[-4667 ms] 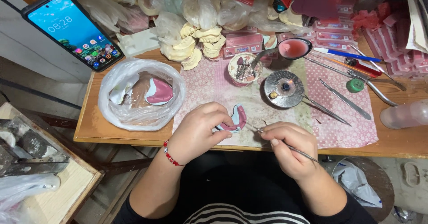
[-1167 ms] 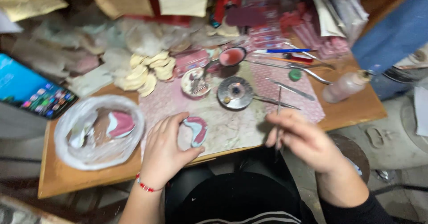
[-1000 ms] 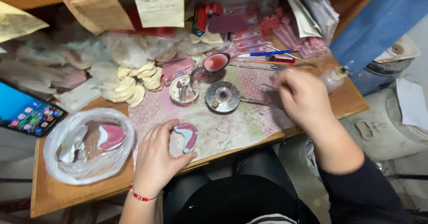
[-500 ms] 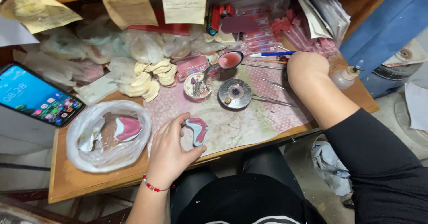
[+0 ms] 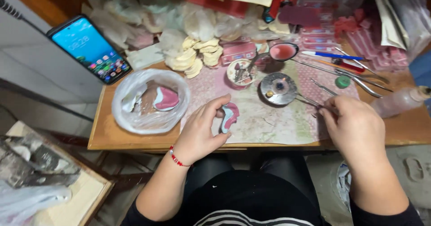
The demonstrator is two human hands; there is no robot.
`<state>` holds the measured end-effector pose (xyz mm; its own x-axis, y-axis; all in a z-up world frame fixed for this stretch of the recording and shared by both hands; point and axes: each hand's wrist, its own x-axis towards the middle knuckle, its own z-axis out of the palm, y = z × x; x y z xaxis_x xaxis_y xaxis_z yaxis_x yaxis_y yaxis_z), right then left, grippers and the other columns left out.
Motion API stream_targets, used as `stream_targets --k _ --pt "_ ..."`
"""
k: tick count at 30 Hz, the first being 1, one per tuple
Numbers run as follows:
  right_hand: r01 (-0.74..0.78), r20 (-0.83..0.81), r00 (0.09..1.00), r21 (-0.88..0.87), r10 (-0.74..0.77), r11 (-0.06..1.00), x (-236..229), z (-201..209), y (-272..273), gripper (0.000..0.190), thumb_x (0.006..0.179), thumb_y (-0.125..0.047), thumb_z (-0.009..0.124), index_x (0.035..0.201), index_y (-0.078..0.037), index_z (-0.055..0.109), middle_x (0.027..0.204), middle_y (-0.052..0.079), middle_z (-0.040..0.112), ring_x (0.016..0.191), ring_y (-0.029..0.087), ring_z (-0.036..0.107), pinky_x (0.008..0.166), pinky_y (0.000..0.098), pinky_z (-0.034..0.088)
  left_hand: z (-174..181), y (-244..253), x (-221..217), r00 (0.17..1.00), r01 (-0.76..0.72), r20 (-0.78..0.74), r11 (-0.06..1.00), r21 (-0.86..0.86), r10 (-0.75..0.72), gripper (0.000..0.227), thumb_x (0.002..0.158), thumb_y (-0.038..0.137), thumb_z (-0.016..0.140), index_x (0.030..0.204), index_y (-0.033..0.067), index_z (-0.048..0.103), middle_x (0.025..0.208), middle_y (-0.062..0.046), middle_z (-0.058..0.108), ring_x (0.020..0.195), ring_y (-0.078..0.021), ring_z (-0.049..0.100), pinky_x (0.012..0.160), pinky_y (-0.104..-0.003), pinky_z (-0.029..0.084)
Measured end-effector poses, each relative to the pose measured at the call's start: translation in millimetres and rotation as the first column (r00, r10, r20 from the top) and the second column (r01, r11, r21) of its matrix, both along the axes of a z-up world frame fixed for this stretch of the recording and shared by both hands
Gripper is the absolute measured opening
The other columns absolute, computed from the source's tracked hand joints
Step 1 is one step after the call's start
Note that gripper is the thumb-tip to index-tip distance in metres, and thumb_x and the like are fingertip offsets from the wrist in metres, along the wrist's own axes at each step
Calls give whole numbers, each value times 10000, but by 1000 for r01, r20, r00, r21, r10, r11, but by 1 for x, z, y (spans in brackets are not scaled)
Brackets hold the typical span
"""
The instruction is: The person is working on a pink dental prosthesis, using a metal tool to shape and smooth its edges. They repeatedly apply a liquid from a small bottle to the prosthesis and continue refining its form. The workspace is cluttered with various tools and materials.
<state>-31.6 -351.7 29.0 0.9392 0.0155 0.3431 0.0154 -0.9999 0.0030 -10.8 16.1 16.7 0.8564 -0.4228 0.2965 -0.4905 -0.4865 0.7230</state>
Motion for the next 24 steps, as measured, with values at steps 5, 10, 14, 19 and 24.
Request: stream_targets --k 5,10,14,19,24 --pt "-63 -26 998 37 64 997 6 -28 -18 59 933 -200 699 985 -228 703 914 9 719 921 282 683 778 406 541 4 -3 -4 995 1 -99 1000 -17 -3 821 726 91 706 1491 147 414 1267 -42 592 995 -196 630 946 -338 506" --pt "-232 7 973 27 232 972 5 -9 -17 188 947 -93 644 1009 -247 733 972 -10 736 911 247 708 744 402 548 17 -15 -9 947 12 -306 963 -268 -97 789 787 -36 641 1516 136 392 751 18 433 665 -102 439 748 -226 451" --pt "-171 -115 939 665 325 727 9 7 -11 389 864 -58 714 1244 -134 681 1249 38 747 1129 167 714 922 275 538 12 -28 -1 893 -60 -405 839 -540 -197 810 796 -112 596 1527 117 332 904 -55 637 935 -153 725 938 -261 513" --pt "-208 231 940 972 251 -112 20 -25 25 210 884 71 699 1064 -4 620 1030 231 749 1017 277 775 920 330 655 12 -45 16 903 -47 -340 725 -687 -263 802 838 -117 650 1530 84 297 1535 -71 397 929 -99 581 1018 -350 558" --pt "-327 332 943 913 -22 -245 42 -38 55 213 997 -48 620 1158 74 686 941 235 735 837 255 768 742 354 673 4 -60 37 941 -27 -263 730 -683 -212 923 779 -123 681 1577 44 249 1509 -169 449 957 -167 637 873 -297 596"
